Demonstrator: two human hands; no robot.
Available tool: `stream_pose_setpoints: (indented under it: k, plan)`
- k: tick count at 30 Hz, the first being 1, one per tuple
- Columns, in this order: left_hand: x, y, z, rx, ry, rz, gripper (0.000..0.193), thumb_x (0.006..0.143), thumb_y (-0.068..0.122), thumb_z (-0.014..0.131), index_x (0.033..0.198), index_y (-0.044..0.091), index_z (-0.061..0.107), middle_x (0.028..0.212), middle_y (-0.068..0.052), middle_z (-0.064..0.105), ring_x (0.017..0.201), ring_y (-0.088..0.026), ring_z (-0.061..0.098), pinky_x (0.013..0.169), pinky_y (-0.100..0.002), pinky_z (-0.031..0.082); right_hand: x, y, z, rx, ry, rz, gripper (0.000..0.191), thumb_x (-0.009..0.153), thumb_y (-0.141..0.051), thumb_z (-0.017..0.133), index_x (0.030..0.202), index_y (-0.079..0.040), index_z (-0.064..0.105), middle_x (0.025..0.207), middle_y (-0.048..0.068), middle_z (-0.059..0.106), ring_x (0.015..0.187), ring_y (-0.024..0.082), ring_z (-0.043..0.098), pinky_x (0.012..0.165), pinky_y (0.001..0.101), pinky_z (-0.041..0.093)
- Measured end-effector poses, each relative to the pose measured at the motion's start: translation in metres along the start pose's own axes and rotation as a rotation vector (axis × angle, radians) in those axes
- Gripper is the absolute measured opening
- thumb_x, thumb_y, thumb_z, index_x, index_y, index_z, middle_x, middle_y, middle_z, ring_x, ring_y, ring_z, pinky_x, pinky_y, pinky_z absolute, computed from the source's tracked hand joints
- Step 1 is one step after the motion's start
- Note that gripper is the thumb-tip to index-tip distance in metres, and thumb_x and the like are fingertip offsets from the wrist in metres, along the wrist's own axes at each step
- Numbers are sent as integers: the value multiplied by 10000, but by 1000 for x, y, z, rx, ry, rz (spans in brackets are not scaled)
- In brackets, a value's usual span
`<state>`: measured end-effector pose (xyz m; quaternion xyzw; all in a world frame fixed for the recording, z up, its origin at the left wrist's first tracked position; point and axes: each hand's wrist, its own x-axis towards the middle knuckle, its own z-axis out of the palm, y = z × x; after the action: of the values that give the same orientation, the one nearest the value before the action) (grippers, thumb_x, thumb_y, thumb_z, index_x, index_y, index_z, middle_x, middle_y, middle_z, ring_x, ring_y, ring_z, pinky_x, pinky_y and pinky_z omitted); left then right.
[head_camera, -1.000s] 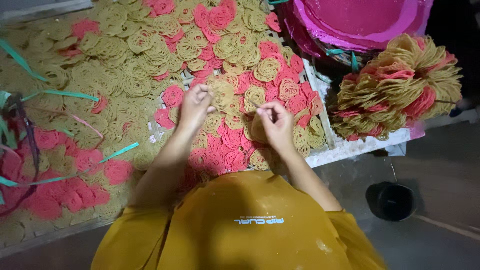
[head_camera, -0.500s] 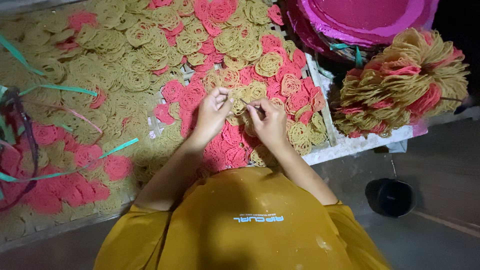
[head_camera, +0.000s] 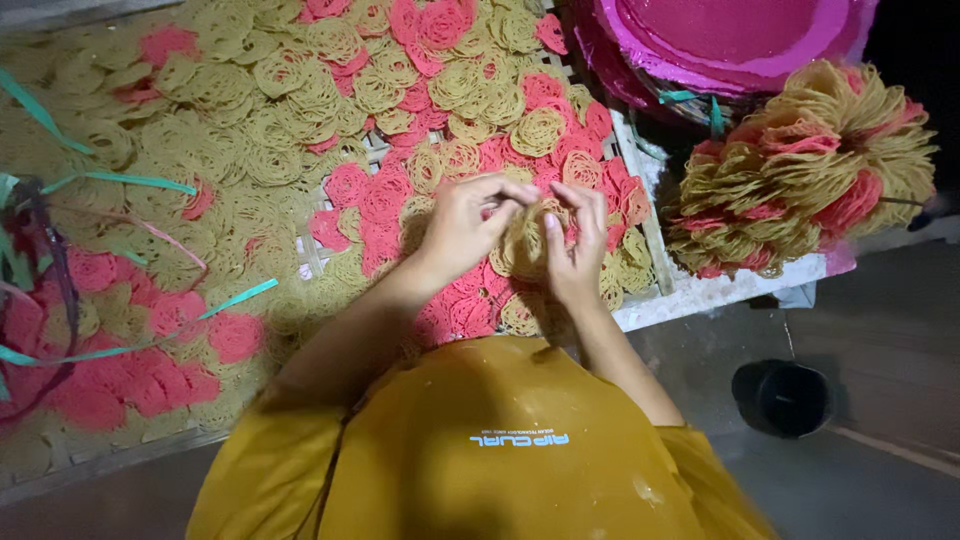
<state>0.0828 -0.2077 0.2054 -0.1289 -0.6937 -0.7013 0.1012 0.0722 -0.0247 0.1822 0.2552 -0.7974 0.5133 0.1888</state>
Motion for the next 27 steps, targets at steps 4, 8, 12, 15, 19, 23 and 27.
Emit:
stream_pose_setpoints:
  k: [4,8,12,15,19,23,27]
  plan:
    - [21,19,8,185,-146,84,250,951,-66,650,1149,65,729,1168,-83,746,1062,-166,744,934,-283,622,-4,7,-6,208,-99,145,176,1071,-119,584,1103,26,678,1125,85,617,1051,188,567,954,311,463]
    - [46,6,-6,496,-168,-254,406,924,138,662,1328,178,651,1424,-11,650,930,-256,716,839,-336,603,-8,18,-14,376,-77,198,225,1117,-84,530,1137,16,730,1113,57,677,1078,168,630,1007,301,497]
    - [32,-28,-47,1065,-104,-165,737,728,180,842,1362,-26,529,1451,-275,491,1319,-469,473,1065,-554,391,-20,21,-22,521,-58,390,270,1091,-89,560,1288,21,710,1037,14,551,947,99,586,897,250,476]
    - [10,-46,-57,1046,-45,-182,710,771,158,808,1403,5,523,1391,-251,549,1264,-419,543,1046,-473,444,-22,25,-21,531,-11,386,262,1050,-60,634,1286,25,708,1013,26,593,877,86,591,824,240,494]
    - [-1,-46,-67,776,93,-365,417,1047,137,565,1463,131,593,1370,-158,681,1247,-323,671,1074,-419,527,-20,25,-8,611,48,534,132,951,-38,703,1081,-15,703,936,14,701,719,77,606,661,231,496]
    - [-5,-44,-63,-185,281,-480,372,1050,167,477,1389,68,593,1331,-146,699,1217,-273,694,1049,-440,572,-19,15,5,301,-83,481,24,929,-32,746,953,-31,750,826,-17,653,703,58,540,622,215,423]
    - [-19,-43,-40,-534,117,-579,397,1102,229,403,1407,89,615,1393,-153,660,1231,-289,638,1066,-455,516,-17,-2,12,94,-108,261,14,931,-35,732,927,-22,735,805,41,682,703,85,583,655,235,465]
